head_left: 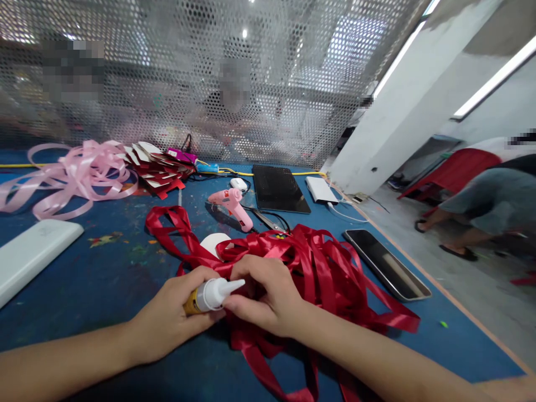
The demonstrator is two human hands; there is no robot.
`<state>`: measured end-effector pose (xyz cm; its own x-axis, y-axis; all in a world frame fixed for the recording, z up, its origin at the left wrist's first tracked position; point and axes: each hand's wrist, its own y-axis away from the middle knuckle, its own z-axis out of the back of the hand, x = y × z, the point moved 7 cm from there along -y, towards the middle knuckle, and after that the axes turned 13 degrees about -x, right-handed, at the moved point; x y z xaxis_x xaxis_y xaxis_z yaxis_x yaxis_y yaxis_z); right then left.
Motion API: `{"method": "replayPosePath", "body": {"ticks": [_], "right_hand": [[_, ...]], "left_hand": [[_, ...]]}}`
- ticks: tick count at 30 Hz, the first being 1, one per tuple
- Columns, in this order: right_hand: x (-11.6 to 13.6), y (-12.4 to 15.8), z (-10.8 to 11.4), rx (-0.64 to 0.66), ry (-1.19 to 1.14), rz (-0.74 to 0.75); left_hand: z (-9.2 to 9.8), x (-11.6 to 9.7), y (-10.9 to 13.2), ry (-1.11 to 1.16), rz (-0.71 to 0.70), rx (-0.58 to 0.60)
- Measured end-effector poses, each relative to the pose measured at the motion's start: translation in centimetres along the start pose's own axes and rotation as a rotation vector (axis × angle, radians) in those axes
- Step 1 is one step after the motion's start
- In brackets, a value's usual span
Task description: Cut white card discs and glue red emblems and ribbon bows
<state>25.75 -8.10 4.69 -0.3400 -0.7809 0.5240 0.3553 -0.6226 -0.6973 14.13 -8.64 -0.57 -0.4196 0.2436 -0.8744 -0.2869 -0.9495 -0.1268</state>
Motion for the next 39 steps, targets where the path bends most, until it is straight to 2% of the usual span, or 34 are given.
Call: {"method": "replayPosePath", "body": {"ticks": [4,8,15,20,23,27,30,34,37,39], "right_hand": [[-0.6,0.7,-1.7,0.156,-0.031,-0.061],[-0.3,1.3,-2.4,0.189,0.009,-0.065],[-0.1,1.2,-2.2,0.173,0.020,-0.071],[-0.4,1.4,-2.2,0.122,0.081,-0.086],[-0.5,1.8,-2.4,0.080,0.201,-0.103],[0.0,2.2,-2.5,0.018,0.357,-0.036],[0.5,2.0,-2.5,-0.027,0.409,0.002],[0.7,1.6,-2.1,-0.071,0.414,-0.022],[1.1,1.3,-1.9,-0.095,0.314,0.006],[1.3,1.2,-1.9,-0.081,0.216,0.033]], "left_hand": [[0.1,-0.3,0.2,0.043,-0.006,-0.023],[-0.1,-0.2,0.2,0.034,0.011,-0.011],[-0.1,0.0,0.1,-0.002,0.023,0.008],[-0.5,0.6,0.1,-0.066,0.015,0.076],[-0.8,0.7,0.2,-0.140,-0.076,0.076],[-1.3,0.5,0.5,-0.186,-0.177,0.080],[-1.5,0.3,0.7,-0.185,-0.136,0.091],[-1.5,-0.2,0.9,-0.052,-0.049,0.084],[-1.4,-0.3,1.0,0.060,-0.012,0.057],[-1.7,-0.3,1.0,0.103,-0.002,0.088]]}}
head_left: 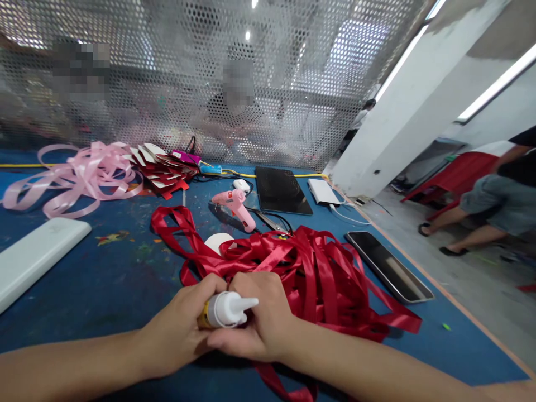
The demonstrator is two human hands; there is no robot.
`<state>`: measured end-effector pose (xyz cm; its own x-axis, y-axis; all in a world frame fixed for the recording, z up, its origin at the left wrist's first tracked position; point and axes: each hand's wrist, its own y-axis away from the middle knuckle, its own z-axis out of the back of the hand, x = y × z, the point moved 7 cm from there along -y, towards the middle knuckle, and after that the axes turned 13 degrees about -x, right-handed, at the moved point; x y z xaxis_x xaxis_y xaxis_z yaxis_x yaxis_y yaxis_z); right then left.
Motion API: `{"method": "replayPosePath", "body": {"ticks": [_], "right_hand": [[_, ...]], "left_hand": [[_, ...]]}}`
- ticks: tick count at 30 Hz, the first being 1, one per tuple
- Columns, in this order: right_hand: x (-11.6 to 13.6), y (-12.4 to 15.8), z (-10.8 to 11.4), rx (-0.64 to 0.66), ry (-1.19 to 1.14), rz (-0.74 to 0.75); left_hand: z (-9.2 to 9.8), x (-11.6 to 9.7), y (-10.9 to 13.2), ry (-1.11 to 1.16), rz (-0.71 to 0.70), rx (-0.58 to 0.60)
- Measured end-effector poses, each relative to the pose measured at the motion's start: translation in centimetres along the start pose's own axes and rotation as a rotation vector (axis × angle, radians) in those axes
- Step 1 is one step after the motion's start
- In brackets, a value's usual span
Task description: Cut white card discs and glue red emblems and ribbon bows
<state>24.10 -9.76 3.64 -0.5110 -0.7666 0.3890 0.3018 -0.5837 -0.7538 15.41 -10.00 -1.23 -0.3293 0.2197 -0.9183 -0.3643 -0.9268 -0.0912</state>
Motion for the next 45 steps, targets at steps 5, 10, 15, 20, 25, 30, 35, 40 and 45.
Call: {"method": "replayPosePath", "body": {"ticks": [5,10,15,20,25,30,35,40,45], "right_hand": [[0.7,-0.3,0.1,0.014,-0.127,0.097],[0.8,-0.2,-0.1,0.041,-0.189,0.096],[0.7,-0.3,-0.1,0.060,-0.262,0.049],[0.1,-0.6,0.2,0.027,-0.080,-0.005],[0.7,-0.7,1.1,-0.072,0.240,0.163],[0.9,-1.2,1.3,-0.100,0.460,0.282],[-0.4,-1.3,0.8,-0.027,0.542,0.225],[-1.7,-1.5,0.5,0.066,0.379,0.054],[-2.3,-1.5,-0.3,0.214,-0.072,-0.157]], "left_hand": [[-0.7,-0.5,-0.1,0.054,0.062,0.123],[-0.8,-1.1,-0.3,0.110,0.094,0.149],[-1.1,-0.8,-0.3,0.210,0.075,0.162],[-0.4,0.8,-0.5,0.196,0.066,0.001],[0.1,1.4,-0.8,0.135,0.034,-0.086],[0.2,1.4,-1.1,0.171,0.080,-0.119],[0.0,1.5,-0.6,0.221,0.144,-0.125],[-0.1,1.4,-0.7,0.342,0.138,-0.077],[-1.0,1.6,-1.4,0.735,0.217,0.149]]}}
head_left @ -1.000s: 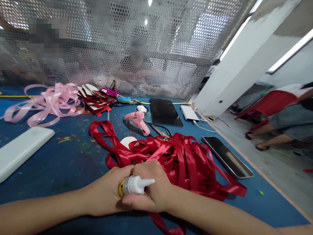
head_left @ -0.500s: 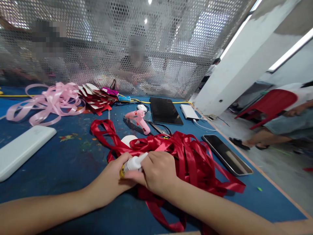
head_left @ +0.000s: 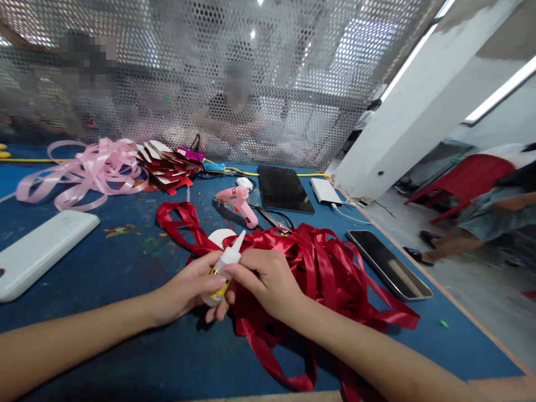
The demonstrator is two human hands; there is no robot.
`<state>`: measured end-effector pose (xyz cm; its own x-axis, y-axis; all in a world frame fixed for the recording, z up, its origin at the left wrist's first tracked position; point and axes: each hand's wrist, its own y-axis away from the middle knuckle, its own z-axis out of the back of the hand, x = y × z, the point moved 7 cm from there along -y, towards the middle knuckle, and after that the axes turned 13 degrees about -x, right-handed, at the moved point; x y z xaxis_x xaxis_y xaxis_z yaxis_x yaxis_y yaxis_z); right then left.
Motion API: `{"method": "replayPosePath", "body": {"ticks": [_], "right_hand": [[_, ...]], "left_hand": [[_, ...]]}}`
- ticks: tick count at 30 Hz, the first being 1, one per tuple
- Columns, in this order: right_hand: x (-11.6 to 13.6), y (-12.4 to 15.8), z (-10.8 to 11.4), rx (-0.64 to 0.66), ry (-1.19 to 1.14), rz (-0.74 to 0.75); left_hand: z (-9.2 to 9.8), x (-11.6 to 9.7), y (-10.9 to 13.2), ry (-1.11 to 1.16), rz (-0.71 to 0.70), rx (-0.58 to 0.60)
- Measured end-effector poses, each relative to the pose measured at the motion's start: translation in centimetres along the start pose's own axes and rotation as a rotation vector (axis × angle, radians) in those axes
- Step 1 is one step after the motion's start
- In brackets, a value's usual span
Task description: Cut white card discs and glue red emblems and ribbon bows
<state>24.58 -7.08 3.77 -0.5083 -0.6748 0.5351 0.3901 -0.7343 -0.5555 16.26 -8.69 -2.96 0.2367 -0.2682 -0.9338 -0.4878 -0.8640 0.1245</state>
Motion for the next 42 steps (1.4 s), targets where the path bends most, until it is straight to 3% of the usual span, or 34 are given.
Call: {"method": "replayPosePath", "body": {"ticks": [3,9,14,19,24,28,32,35,39,42], "right_hand": [[-0.1,0.2,-0.5,0.051,-0.154,-0.046],[-0.5,0.8,-0.9,-0.004,-0.167,-0.066],[-0.4,0.8,-1.0,-0.032,-0.133,-0.058],[-0.9,0.6,-1.5,0.053,-0.060,-0.112],[-2.2,0.2,-1.1,0.049,-0.062,-0.176],[-3.2,0.1,-1.3,0.046,-0.098,-0.249],[-3.2,0.2,-1.7,0.068,-0.119,-0.263],[-3.0,0.3,-1.7,0.077,-0.106,-0.248],[-2.9,0.3,-1.7,0.080,-0.107,-0.243],[-2.8,0.2,-1.6,0.077,-0.106,-0.231]], "left_hand": [[0.1,0.5,0.0,-0.054,0.038,0.018],[1.4,-1.4,0.3,-0.682,-0.099,-0.254],[1.6,-2.7,0.1,-0.877,-0.154,-0.293],[1.5,-3.7,0.2,-0.891,-0.397,-0.302],[2.8,-8.1,0.8,-1.023,-0.662,-0.466],[6.0,-13.9,1.5,-1.271,-0.802,-0.684],[11.3,-17.8,1.5,-1.627,-0.736,-0.921],[15.6,-18.2,1.1,-1.665,-0.553,-0.976],[20.0,-16.6,1.0,-1.626,-0.307,-0.961],[21.7,-16.0,1.3,-1.622,-0.302,-0.985]]}}
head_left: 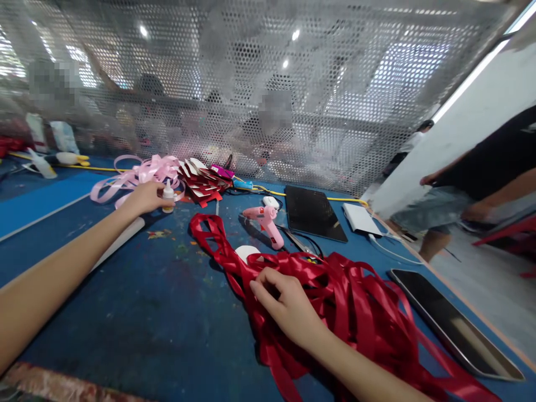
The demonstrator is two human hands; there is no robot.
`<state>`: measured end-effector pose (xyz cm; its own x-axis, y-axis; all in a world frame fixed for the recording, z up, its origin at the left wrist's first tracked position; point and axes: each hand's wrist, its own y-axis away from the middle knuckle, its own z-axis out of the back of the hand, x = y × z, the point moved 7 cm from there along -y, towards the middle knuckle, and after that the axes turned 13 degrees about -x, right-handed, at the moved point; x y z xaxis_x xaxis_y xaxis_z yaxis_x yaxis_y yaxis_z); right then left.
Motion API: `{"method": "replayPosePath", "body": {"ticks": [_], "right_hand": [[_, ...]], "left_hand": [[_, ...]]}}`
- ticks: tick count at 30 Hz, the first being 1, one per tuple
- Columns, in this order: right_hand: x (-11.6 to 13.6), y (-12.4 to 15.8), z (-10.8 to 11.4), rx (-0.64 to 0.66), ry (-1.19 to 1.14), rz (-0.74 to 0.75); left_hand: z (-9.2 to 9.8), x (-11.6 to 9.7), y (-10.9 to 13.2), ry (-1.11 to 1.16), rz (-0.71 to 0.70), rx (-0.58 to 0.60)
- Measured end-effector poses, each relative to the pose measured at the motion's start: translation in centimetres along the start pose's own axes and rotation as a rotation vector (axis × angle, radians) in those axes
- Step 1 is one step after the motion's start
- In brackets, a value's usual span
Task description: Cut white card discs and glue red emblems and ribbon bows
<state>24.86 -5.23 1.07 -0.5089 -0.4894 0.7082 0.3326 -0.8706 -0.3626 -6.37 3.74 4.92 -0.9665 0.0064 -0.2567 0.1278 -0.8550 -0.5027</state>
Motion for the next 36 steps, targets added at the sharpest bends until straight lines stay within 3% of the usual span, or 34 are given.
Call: {"method": "replayPosePath", "body": {"ticks": [6,8,14,17,19,23,25,29,36], "right_hand": [[0.2,0.1,-0.1,0.003,0.040,0.036],[0.2,0.1,-0.2,0.013,0.074,0.048],[0.9,0.8,-1.1,0.118,0.275,0.217],[1.7,1.5,-1.8,0.160,0.393,0.387],[2.2,2.1,-2.2,0.170,0.453,0.488],[2.7,2.8,-2.5,0.138,0.516,0.601],[2.9,3.0,-2.6,0.110,0.521,0.628],[3.1,3.2,-2.4,0.036,0.503,0.662],[3.0,3.3,-2.4,-0.023,0.535,0.671]], "left_hand": [[-0.7,1.5,-0.1,0.043,0.098,-0.003],[0.0,1.2,-0.3,0.055,0.120,-0.075],[5.1,-2.4,1.0,0.125,0.046,-0.673],[5.7,-5.9,3.2,0.196,-0.135,-0.817],[4.6,-8.8,4.6,0.294,-0.269,-0.697],[0.3,-15.2,8.8,0.487,-0.576,-0.097],[-0.8,-17.3,11.4,0.514,-0.728,0.087],[-2.0,-18.6,13.8,0.555,-0.841,0.275],[-3.6,-18.1,13.8,0.671,-0.809,0.442]]}}
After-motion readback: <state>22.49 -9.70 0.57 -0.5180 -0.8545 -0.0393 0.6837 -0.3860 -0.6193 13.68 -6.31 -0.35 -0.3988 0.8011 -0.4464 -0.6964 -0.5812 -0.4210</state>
